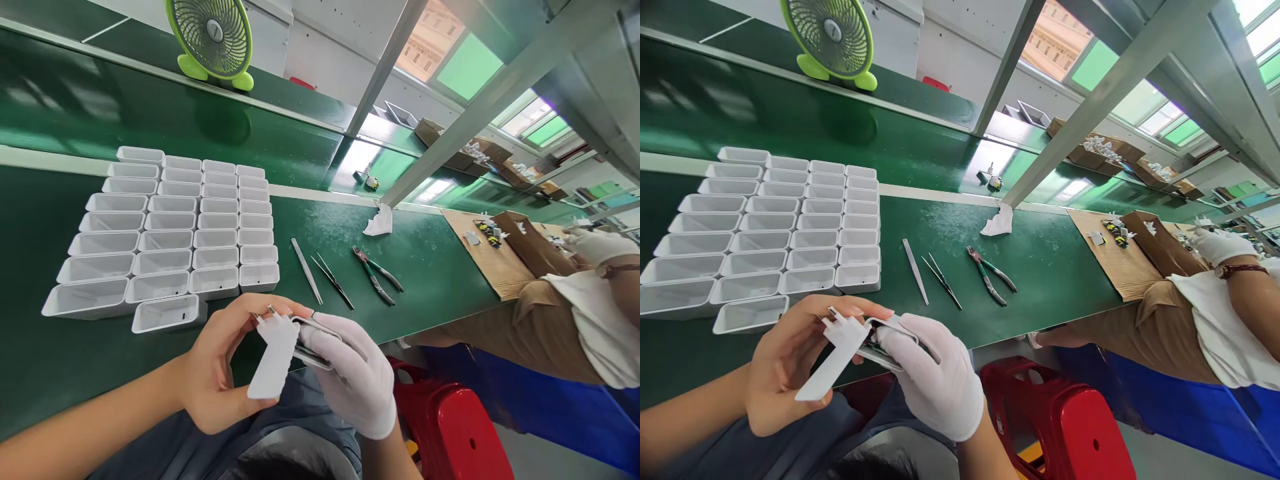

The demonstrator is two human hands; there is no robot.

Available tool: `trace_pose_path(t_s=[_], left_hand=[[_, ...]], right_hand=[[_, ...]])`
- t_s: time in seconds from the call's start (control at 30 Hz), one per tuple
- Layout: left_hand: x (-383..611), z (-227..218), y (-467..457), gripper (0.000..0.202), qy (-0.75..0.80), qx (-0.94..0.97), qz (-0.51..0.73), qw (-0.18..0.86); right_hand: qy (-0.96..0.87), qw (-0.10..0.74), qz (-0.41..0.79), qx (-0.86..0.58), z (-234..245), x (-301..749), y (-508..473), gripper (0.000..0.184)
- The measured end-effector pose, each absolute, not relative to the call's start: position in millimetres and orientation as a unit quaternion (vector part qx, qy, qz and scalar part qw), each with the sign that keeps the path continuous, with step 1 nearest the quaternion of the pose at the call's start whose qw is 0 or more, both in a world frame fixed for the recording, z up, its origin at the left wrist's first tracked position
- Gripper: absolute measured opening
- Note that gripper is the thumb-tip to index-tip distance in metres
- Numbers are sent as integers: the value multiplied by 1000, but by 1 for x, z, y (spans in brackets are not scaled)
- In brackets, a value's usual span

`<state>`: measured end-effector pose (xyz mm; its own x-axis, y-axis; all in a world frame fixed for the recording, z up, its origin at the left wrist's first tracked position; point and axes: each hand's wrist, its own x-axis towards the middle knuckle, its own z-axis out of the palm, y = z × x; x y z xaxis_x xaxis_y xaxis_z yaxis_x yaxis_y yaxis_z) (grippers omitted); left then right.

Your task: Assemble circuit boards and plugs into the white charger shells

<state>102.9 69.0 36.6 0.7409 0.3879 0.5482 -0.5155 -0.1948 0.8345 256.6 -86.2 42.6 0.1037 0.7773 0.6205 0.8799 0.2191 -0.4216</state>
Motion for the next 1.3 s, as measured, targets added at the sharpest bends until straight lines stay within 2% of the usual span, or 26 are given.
trace_pose_path(t_s=[0.17, 0.3, 0.37, 0.5, 0.6, 0.7, 0.77, 1.0, 1.3], left_hand=[[105, 34, 73, 57, -31, 709, 362, 604], [108, 32, 75, 49, -11, 730, 365, 577], [110, 32, 75, 51, 26, 732, 356, 581], [112, 30, 73, 69, 109, 759, 331, 551], [112, 25, 73, 51, 103, 864, 312, 381], [111, 20, 73, 41, 60, 931, 318, 169], [111, 18, 72, 39, 48, 939, 319, 120], [111, 21, 72, 33, 48, 940, 312, 127], [115, 22, 76, 16, 40, 931, 338, 130]], right_hand=[[-658, 424, -24, -622, 39, 256, -78, 50], [-682, 362, -14, -635, 35, 259, -73, 47], [-697, 351, -9, -626, 35, 269, -65, 47], [-615, 441, -23, -654, 42, 319, -12, 46], [-521, 433, 49, -734, 49, 368, 63, 57], [-514, 432, 55, -739, 50, 402, 141, 46], [-492, 426, 52, -758, 46, 412, 184, 41], [-467, 387, 28, -794, 22, 402, 235, 30], [-553, 411, -114, -716, 22, 380, 105, 34]])
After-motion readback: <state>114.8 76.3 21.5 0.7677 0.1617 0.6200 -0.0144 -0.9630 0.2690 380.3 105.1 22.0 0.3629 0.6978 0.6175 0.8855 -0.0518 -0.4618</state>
